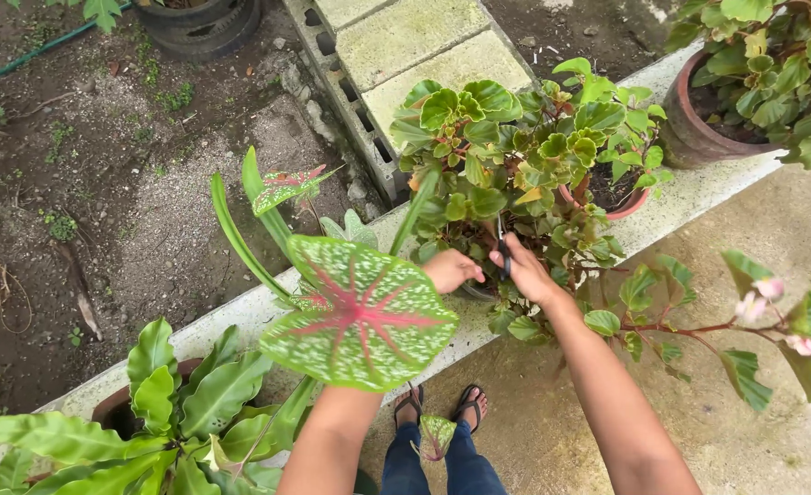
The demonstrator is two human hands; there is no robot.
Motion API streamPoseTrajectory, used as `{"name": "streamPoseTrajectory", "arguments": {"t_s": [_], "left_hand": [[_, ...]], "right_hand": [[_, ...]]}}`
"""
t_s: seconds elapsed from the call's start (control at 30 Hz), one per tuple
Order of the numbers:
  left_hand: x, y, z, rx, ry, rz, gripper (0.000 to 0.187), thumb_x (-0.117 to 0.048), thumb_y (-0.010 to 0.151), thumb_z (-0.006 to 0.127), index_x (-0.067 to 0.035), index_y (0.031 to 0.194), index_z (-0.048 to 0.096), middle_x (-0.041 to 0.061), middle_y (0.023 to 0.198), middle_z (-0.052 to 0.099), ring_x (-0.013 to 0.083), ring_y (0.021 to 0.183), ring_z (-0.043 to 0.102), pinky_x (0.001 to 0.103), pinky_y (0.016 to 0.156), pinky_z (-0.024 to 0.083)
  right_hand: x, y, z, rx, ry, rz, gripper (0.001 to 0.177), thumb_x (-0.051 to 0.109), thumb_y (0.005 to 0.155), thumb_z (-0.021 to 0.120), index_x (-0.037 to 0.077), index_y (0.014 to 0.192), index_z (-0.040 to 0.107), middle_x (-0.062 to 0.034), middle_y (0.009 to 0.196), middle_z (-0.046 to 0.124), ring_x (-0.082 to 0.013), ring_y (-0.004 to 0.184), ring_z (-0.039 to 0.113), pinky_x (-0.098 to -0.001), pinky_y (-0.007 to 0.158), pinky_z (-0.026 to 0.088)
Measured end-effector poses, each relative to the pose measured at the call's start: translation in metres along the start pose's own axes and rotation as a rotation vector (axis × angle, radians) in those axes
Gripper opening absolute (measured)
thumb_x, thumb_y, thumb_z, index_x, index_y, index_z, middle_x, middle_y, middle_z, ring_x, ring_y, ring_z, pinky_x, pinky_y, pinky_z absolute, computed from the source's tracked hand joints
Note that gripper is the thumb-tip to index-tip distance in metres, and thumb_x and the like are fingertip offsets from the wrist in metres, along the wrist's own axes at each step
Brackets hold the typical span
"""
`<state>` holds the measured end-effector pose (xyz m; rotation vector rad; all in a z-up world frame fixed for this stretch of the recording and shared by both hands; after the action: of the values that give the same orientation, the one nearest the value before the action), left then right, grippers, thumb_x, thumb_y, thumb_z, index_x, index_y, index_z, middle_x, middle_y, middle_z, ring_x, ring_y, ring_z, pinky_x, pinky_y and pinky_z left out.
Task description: Pruning and trimming various potted plants in a garden setting.
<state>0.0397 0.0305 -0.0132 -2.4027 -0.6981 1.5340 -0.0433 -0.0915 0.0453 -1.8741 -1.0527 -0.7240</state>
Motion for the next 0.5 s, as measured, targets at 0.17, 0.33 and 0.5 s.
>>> {"name": "streamPoseTrajectory", "arguments": {"t_s": [0.17,0.33,0.5], "left_hand": [[-0.029,-0.012,-0.023,-0.217,0.523,-0.125,0.025,-0.027,0.1,0.058,-0.016,0.099,0.079,0.009,0.093,0.077,0.025,0.084,0.074,0.04,0.075,0.059],[0.001,0.007,-0.038,-0.499,0.613,-0.142,0.019,-0.012,0.089,0.062,-0.015,0.088,0.081,0.013,0.083,0.076,0.0274,0.077,0.076,0.042,0.071,0.06],[-0.039,0.0,-0.032,-0.515,0.643,-0.017,0.012,-0.008,0.074,0.067,-0.012,0.077,0.078,0.014,0.079,0.075,0.0315,0.077,0.075,0.042,0.07,0.059]], "right_hand": [[0.004,-0.012,-0.005,-0.034,0.1,-0.111,0.048,0.053,0.096,0.055,0.008,0.11,0.052,-0.0172,0.133,0.061,-0.0319,0.121,0.058,-0.0452,0.105,0.042],[0.015,-0.023,-0.006,-0.059,0.116,-0.162,0.044,0.049,0.097,0.056,0.007,0.107,0.05,-0.0122,0.151,0.058,-0.0306,0.129,0.058,-0.0432,0.109,0.04],[0.014,-0.024,-0.006,-0.072,0.087,-0.092,0.053,0.049,0.093,0.058,0.012,0.13,0.058,-0.0162,0.115,0.067,-0.0306,0.111,0.063,-0.0413,0.104,0.045]]}}
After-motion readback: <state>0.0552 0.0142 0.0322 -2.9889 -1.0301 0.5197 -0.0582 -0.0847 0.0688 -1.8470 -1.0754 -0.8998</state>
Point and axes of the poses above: each hand's wrist, its own y-axis towards the middle knuckle, its own z-axis out of the palm, x = y × z, the point moved 8 cm from there along y, towards the middle knuckle
